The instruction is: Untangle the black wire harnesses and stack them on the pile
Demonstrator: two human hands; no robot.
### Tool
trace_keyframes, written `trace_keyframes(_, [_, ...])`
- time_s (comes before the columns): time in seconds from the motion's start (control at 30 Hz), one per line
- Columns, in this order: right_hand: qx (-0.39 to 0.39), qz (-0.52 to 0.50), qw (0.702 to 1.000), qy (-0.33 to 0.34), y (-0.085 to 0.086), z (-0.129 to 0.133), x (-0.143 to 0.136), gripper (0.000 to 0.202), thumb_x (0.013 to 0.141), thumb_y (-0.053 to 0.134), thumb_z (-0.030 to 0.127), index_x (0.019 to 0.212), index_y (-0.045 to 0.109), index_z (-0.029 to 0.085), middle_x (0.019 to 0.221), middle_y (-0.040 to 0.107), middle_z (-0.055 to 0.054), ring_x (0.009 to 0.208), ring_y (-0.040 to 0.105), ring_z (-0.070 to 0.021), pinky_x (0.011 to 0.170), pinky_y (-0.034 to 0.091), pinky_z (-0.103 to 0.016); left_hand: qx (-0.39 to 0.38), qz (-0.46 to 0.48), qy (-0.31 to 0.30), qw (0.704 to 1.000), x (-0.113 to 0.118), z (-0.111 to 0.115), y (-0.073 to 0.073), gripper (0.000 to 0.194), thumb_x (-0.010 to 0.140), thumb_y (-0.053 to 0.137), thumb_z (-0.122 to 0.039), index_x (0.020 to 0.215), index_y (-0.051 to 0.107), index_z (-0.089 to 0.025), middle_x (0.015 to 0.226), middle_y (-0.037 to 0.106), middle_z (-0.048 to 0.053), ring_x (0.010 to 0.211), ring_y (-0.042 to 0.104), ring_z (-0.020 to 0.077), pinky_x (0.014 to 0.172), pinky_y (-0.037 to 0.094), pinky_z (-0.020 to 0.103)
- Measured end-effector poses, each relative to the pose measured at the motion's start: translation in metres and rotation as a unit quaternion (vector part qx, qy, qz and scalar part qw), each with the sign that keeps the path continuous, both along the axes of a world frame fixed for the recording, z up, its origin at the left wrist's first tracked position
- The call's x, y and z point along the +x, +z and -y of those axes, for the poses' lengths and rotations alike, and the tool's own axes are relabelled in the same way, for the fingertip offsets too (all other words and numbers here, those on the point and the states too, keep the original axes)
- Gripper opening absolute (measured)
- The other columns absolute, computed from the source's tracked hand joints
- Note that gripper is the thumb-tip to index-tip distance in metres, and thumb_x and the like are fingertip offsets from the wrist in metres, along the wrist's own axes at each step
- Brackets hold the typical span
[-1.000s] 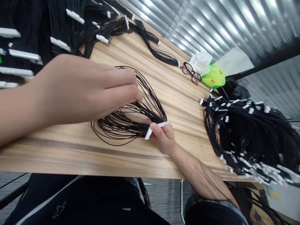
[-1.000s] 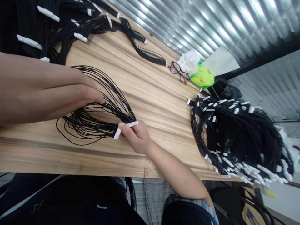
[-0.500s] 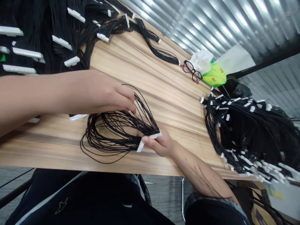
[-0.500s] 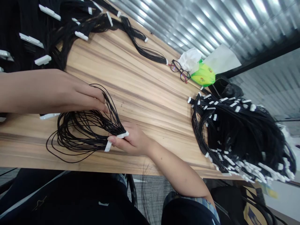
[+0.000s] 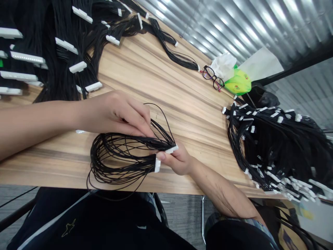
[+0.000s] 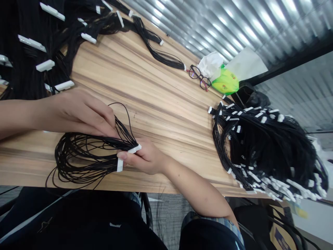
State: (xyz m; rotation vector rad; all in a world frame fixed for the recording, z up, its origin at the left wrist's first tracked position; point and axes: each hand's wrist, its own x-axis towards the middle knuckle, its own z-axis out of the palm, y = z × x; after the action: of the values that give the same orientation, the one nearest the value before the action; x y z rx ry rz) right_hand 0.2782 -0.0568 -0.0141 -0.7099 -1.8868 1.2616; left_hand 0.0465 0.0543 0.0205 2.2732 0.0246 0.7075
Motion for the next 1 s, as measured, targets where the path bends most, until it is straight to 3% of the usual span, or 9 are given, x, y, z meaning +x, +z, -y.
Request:
trace_keyframes(0.13, [-0.052,-0.002,0.999,-0.015,-0.001,0.002,0.000,0.044,0.110,0.047,0.044,0.077,0.070,0.024,0.073,0.074,0.000,0.070,0.071,-0.0149,0.069,0.061,-0.028,-0.005,-0.009,0.001,1.000,0.000,-0.002,0.001,0.030,0.111,0.052,-0.031,0.111,0.078,-0.017,0.095,0.076,0.000,0.081,0.068,-0.0001,0.072,0.052,0.011])
trace_keyframes(0.37, [-0.087,-0.004,0.996,-0.034,-0.003,0.003,-0.001,0.046,0.108,0.051,0.051,0.075,0.070,0.025,0.072,0.074,-0.001,0.070,0.072,-0.0154,0.069,0.061,-0.029,-0.060,-0.036,0.026,0.997,-0.002,-0.007,0.002,0.031,0.108,0.061,-0.047,0.105,0.083,-0.026,0.088,0.077,0.002,0.074,0.067,0.0059,0.063,0.055,0.018])
trace_keyframes(0.57, [-0.113,-0.035,0.992,-0.038,0.000,0.002,-0.004,0.047,0.109,0.052,0.050,0.072,0.064,0.024,0.071,0.068,0.002,0.069,0.066,-0.0121,0.070,0.055,-0.026,-0.083,-0.072,0.069,0.992,0.000,-0.001,0.000,0.033,0.110,0.058,-0.046,0.098,0.080,-0.024,0.082,0.073,-0.001,0.060,0.047,0.0025,0.051,0.036,0.019])
trace_keyframes(0.77, [-0.118,-0.054,0.991,-0.044,-0.002,0.003,-0.005,0.044,0.110,0.052,0.043,0.072,0.063,0.023,0.069,0.063,0.003,0.067,0.061,-0.0114,0.068,0.051,-0.027,-0.091,-0.094,0.107,0.986,0.002,0.010,0.007,0.029,0.110,0.059,-0.029,0.089,0.073,-0.017,0.072,0.062,-0.005,0.061,0.046,0.0016,0.054,0.034,0.019])
trace_keyframes(0.9, [-0.143,-0.039,0.988,-0.051,-0.001,0.005,-0.004,0.049,0.108,0.052,0.052,0.070,0.063,0.023,0.068,0.064,0.003,0.067,0.062,-0.0125,0.069,0.052,-0.028,-0.087,-0.108,0.119,0.983,0.003,0.011,0.009,0.042,0.112,0.054,-0.034,0.081,0.070,-0.009,0.067,0.056,-0.005,0.062,0.043,-0.0002,0.057,0.035,0.014])
trace_keyframes(1.0, [-0.142,-0.057,0.986,-0.070,-0.002,0.005,-0.004,0.048,0.108,0.054,0.051,0.069,0.064,0.023,0.065,0.060,0.003,0.062,0.057,-0.0123,0.063,0.049,-0.029,-0.056,-0.104,0.136,0.984,0.002,0.005,0.003,0.041,0.113,0.052,-0.040,0.090,0.072,-0.012,0.073,0.061,-0.004,0.060,0.042,-0.0001,0.055,0.034,0.014])
